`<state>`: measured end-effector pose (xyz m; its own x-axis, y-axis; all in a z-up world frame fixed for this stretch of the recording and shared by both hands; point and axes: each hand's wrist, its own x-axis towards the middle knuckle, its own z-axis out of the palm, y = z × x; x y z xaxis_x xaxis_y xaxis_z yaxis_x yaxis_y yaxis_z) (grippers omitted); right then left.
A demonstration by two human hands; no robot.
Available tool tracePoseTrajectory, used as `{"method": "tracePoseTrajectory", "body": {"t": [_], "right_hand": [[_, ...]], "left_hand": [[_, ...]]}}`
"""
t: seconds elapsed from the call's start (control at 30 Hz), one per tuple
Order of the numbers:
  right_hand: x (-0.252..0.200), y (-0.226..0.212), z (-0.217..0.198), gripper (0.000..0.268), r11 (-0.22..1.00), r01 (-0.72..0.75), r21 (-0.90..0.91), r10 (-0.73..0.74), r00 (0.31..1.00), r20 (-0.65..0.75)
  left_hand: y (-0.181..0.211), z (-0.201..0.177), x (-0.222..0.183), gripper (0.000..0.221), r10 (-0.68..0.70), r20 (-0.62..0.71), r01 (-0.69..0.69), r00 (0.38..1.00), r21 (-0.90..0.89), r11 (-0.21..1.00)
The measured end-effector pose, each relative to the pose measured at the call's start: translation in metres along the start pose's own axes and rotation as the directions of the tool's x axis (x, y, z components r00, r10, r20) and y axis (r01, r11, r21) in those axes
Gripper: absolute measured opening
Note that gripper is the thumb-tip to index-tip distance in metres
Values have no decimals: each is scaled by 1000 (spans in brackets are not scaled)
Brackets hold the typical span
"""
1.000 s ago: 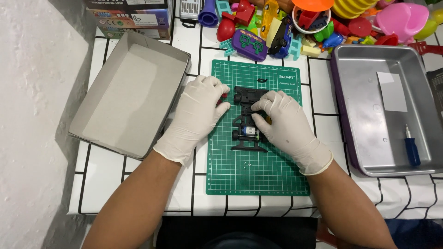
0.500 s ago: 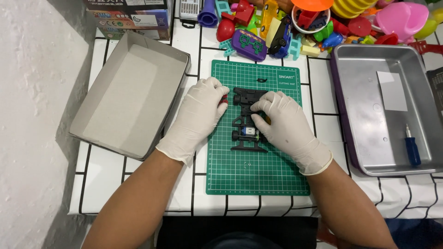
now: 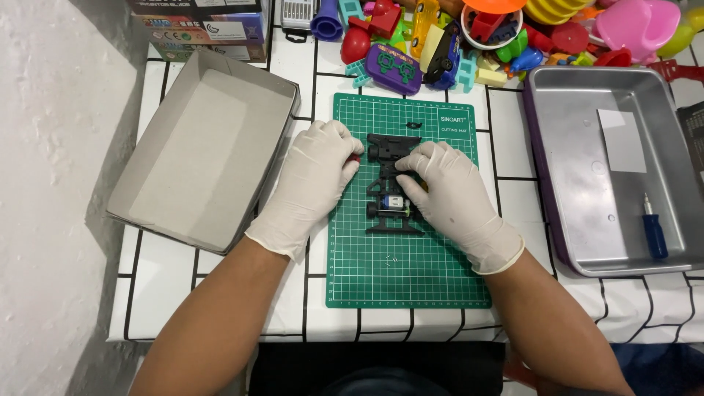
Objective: Assembling a plastic toy car by attaching parts to the chassis and fitting the body shell.
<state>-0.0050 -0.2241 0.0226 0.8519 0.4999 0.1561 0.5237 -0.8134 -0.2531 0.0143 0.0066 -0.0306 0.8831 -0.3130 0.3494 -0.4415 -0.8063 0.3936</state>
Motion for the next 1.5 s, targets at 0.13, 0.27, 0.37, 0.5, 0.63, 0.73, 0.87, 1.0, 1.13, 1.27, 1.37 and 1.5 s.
{"method": "tracePoseTrajectory", "body": {"t": [0.13,0.27,0.37,0.5,0.63,0.73,0.87,1.0,1.13,1.27,1.37,1.5], "right_hand": [[0,2,-3,7,1000,20,10,-20,1000,-14],[0,5,-10,9,991,-18,130,36,990,-138],[-1,15,-9,8,978,-26,207,76,969,-235],[-7,24,-7,10,933,-19,360,152,925,-347],[-10,25,-4,23,855,-109,506,302,899,-317],[-13,33,2,31,842,-161,514,367,871,-328],[-13,30,-1,40,812,-182,555,406,858,-314],[-12,28,-2,38,803,-166,572,407,854,-324],[-10,27,-6,35,791,-160,591,420,845,-333],[-7,34,-10,27,804,-190,564,428,843,-327],[-7,32,-21,17,803,-252,540,452,849,-275],[-9,35,-33,13,819,-295,492,450,862,-232]], "left_hand": [[-1,4,0,15,12,-16,-12,1000,0,1000],[0,1,1,17,5,-11,-5,1000,17,1000],[-2,3,2,17,0,-12,0,1000,15,1000],[-1,2,3,14,-11,-23,12,1000,43,999],[-2,-9,-1,16,-9,-58,6,998,-52,999],[-3,-8,0,18,-13,-39,13,999,-11,1000],[2,-12,0,15,-18,-4,18,1000,19,1000],[2,-11,0,17,-14,15,13,1000,48,999],[2,-8,1,15,-24,21,22,999,53,998],[0,-2,2,14,-31,5,31,1000,50,998],[-1,0,1,13,-25,-1,25,1000,51,998],[0,2,0,13,-22,3,21,1000,40,999]]}}
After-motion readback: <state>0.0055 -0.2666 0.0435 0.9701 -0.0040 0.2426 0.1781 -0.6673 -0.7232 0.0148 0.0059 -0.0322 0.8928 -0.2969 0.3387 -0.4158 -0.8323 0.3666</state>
